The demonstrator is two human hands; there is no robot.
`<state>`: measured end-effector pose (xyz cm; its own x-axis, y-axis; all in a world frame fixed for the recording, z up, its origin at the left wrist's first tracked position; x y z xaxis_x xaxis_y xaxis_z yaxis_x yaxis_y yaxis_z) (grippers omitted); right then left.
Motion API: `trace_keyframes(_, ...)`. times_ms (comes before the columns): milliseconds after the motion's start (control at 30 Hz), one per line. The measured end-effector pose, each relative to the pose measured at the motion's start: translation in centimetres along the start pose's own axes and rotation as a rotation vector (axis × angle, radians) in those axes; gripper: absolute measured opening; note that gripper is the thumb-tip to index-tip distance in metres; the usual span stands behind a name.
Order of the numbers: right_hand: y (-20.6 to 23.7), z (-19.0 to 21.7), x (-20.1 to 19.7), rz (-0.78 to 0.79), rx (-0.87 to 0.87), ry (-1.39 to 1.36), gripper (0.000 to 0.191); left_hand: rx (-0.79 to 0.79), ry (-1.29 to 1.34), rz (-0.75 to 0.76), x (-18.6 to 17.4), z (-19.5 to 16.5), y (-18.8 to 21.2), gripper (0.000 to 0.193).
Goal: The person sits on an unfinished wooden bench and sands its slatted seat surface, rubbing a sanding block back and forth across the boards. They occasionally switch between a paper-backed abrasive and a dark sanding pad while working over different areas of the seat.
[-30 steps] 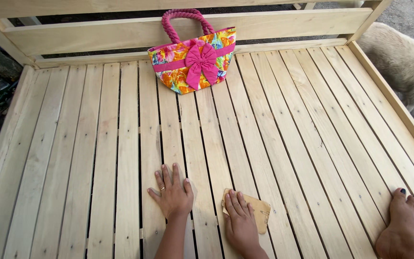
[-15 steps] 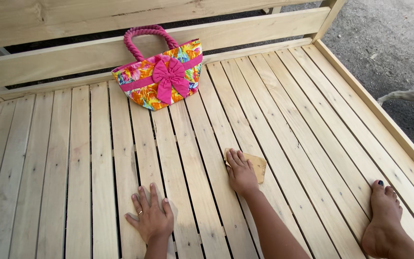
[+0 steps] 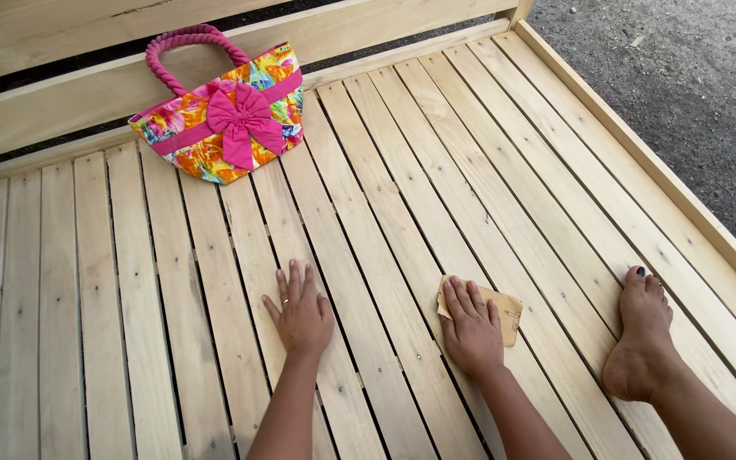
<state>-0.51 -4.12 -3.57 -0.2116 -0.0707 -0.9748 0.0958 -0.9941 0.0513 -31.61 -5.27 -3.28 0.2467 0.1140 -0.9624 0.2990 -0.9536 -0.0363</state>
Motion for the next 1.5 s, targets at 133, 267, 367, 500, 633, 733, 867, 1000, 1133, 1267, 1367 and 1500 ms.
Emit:
trace_keyframes(133, -5.9, 1.6, -0.7, 0.060, -0.028, -0.023, 0.064, 0.225, 0.019, 0.100, 2.0, -6.7, -0.8, 0.066)
trace_keyframes(267, -14.6, 4.2, -0.5, 0.106, -0.082, -0.033, 0.062, 0.256, 0.035, 0.124, 2.1, -8.0, -0.5, 0.066)
trace_keyframes(367, -21.3, 7.2, -0.3, 0.100, -0.103, -0.077, 0.059, 0.273, 0.033, 0.102, 1.7, -7.8, -0.2, 0.067)
trace_keyframes(500, -25.9, 10.2, -1.0, 0.066, -0.109, -0.087, 0.059, 0.264, 0.024, 0.119, 1.7, -7.9, -0.6, 0.070)
trace_keyframes(633, -23.3, 8.5, -0.8, 0.077, -0.134, -0.066, 0.058, 0.249, 0.032, 0.145, 1.8, -7.8, -0.8, 0.070)
trace_keyframes(733, -17.8, 5.5, -1.1, 0.063, -0.168, -0.054, 0.059, 0.249, 0.038, 0.120, 1.8, -7.8, -0.8, 0.069)
trace_keyframes(867, -9.3, 1.6, -1.7, 0.101, -0.159, -0.035, 0.062, 0.235, 0.028, 0.129, 1.8, -7.9, -0.8, 0.068)
trace_keyframes(1000, -3.1, -0.6, -1.7, 0.102, -0.117, -0.029, 0.063, 0.215, 0.024, 0.145, 1.7, -8.0, -0.8, 0.068)
trace_keyframes(1133, -2.1, -1.0, -1.2, 0.079, -0.098, 0.023, 0.063, 0.202, -0.009, 0.162, 1.8, -8.1, -0.8, 0.068)
trace_keyframes(1267, -6.1, -0.5, -0.5, 0.134, -0.032, 0.015, 0.062, 0.195, -0.045, 0.169, 2.0, -8.1, -0.8, 0.067)
trace_keyframes(1367, -11.3, 0.6, -0.5, 0.135, -0.031, -0.034, 0.060, 0.196, -0.051, 0.181, 2.1, -8.1, -0.8, 0.068)
trace_keyframes(1500, -18.7, 2.8, -1.2, 0.128, -0.022, -0.071, 0.056, 0.203, -0.025, 0.176, 2.0, -8.1, -0.9, 0.068)
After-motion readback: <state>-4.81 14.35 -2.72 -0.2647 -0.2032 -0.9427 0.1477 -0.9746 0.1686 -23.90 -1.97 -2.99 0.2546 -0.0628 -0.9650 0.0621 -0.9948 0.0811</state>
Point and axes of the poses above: each hand's wrist, its own y-axis away from the middle knuckle, its own x-axis out of the palm, z = x × y, the point moved 3 cm from there along -y, towards the middle knuckle, and after that the axes turned 5 degrees about x, right-handed, at the moved point
